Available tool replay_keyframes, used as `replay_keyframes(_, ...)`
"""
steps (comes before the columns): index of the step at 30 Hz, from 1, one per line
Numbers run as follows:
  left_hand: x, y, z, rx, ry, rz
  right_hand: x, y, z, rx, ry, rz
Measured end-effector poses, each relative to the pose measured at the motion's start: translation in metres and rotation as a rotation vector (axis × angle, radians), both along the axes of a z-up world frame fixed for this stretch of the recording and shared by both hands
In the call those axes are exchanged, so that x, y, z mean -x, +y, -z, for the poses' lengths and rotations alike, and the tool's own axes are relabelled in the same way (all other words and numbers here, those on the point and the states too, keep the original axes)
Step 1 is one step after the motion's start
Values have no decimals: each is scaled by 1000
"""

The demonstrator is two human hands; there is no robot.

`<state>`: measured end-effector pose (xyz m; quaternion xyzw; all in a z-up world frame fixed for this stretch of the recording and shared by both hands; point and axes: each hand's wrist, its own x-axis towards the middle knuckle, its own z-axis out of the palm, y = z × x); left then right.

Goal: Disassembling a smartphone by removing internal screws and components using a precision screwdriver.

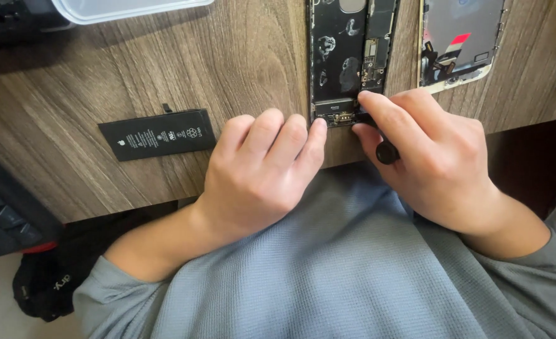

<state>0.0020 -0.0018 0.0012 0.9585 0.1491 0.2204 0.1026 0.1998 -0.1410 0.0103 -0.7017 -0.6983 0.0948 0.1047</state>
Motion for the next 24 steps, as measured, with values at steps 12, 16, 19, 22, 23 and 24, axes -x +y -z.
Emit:
replay_keyframes(12, -3, -9, -9, -299, 154, 8, 9, 0, 6, -81, -54, 8)
replay_keyframes(16, -2, -5, -11, -264, 97, 37, 9, 1, 4, -64, -23, 20)
replay_keyframes(19, -2, -5, -10, -237, 65, 56, 9, 1, 5, -63, -26, 18)
replay_keyframes(22, 1, -5, -10, -213, 39, 63, 9, 1, 6, -65, -35, 15)
replay_keyframes(23, 1, -5, -11, -198, 30, 68, 9, 1, 6, -67, -30, 17)
replay_keyframes(24, 2, -4, -11, -201, 29, 68, 9, 2, 5, -70, -32, 16)
